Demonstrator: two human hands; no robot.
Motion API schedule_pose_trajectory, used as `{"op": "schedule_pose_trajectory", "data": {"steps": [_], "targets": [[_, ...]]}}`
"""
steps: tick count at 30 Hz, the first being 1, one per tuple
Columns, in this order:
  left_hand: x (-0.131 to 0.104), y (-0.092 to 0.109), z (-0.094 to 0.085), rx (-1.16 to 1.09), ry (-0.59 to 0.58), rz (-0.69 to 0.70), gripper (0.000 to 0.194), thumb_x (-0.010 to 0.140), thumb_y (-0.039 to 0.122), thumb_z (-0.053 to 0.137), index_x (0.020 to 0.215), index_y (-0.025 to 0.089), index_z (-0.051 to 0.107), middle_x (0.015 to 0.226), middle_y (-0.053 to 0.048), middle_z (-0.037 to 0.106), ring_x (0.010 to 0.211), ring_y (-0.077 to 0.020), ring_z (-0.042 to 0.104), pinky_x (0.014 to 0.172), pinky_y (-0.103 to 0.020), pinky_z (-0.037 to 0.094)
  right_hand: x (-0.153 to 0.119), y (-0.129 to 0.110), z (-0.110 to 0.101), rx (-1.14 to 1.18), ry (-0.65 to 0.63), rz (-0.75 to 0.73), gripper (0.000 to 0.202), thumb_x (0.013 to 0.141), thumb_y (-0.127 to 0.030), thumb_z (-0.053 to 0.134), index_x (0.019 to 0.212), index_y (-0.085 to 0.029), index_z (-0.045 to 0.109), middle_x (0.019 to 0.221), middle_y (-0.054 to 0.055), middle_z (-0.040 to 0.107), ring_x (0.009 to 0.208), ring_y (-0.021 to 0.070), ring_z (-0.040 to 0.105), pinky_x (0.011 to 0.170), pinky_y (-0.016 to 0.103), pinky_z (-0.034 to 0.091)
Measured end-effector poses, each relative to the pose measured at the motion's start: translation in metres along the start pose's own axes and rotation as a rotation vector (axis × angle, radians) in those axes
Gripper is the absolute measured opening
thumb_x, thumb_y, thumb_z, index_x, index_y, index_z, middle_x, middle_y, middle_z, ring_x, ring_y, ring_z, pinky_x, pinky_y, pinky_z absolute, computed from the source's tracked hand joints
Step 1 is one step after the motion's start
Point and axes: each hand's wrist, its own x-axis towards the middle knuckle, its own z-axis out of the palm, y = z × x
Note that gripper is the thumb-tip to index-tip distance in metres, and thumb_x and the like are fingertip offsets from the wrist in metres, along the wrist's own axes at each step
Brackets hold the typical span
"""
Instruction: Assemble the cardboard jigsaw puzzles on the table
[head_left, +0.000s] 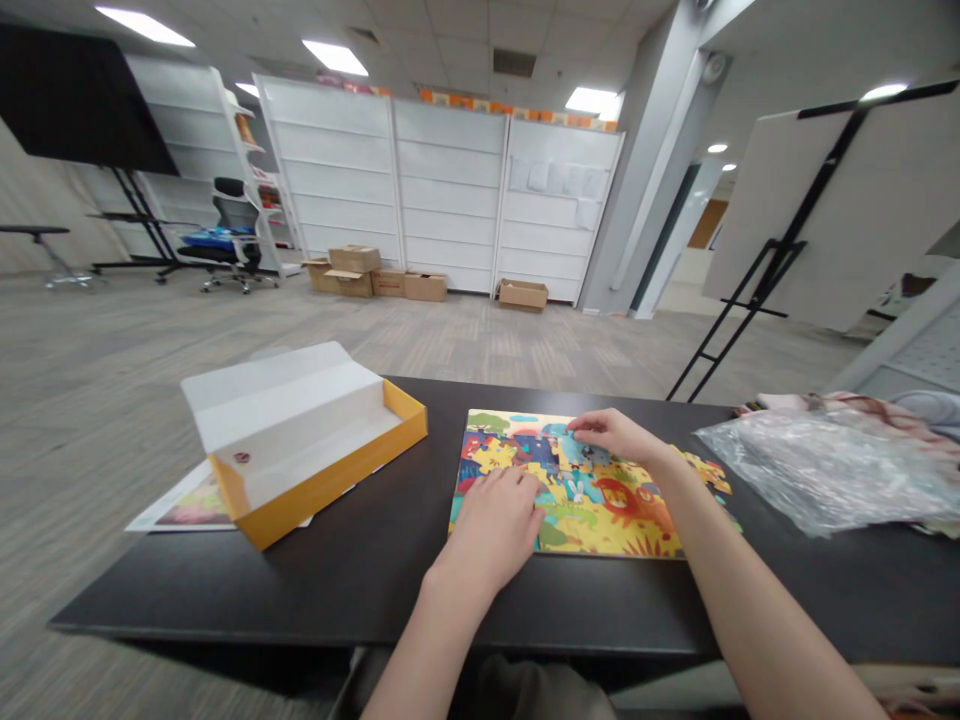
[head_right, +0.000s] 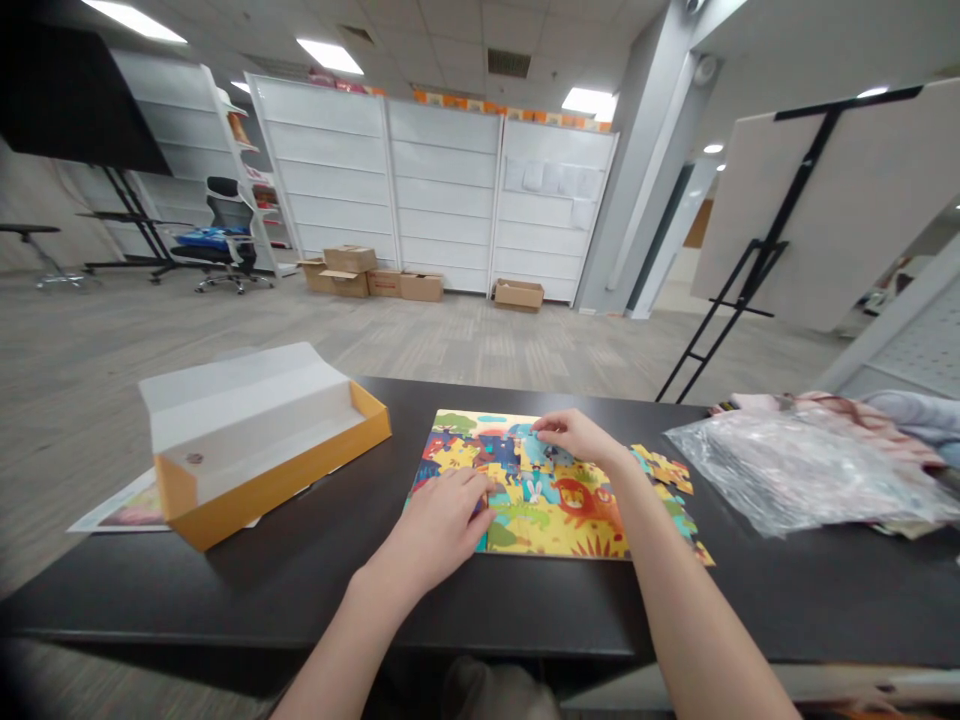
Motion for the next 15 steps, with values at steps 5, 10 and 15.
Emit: {"op": "schedule_pose_trajectory", "data": {"steps": [5, 10, 15], "targets": [[0.001, 0.003, -0.002, 0.002, 0.019, -0.016, 0.020, 0.095, 0.024, 0.055, 0.112, 0.021, 0.065, 0.115, -0.008, 0.069, 0.113, -0.0266, 0.064, 0.099, -0.040, 0.050, 0.004, 0.002, 0.010, -0.105, 0.114, 0.046, 0.033, 0.078, -0.037, 0.068, 0.102, -0.017, 0.077, 0.092, 0.008, 0.077, 0.080, 0.0208, 0.067, 0.073, 0.030, 0.053], [0.001, 0.007, -0.006, 0.021, 0.036, -0.030, 0.020, 0.095, 0.025, 0.054, 0.111, 0.020, 0.066, 0.116, -0.009, 0.069, 0.113, -0.0269, 0.064, 0.098, -0.040, 0.050, -0.003, -0.008, 0.010, -0.252, 0.180, 0.067, 0.031, 0.079, -0.034, 0.067, 0.104, -0.019, 0.076, 0.097, 0.007, 0.077, 0.075, 0.0187, 0.065, 0.071, 0.029, 0.050], [-0.002, 0.004, -0.008, 0.052, 0.028, -0.034, 0.021, 0.096, 0.023, 0.051, 0.111, 0.020, 0.066, 0.114, -0.009, 0.070, 0.110, -0.0263, 0.064, 0.095, -0.039, 0.052, -0.016, -0.022, 0.006, -0.358, 0.043, -0.017, 0.047, 0.068, -0.046, 0.081, 0.107, -0.021, 0.077, 0.102, 0.006, 0.076, 0.081, 0.0200, 0.063, 0.076, 0.029, 0.050]]}}
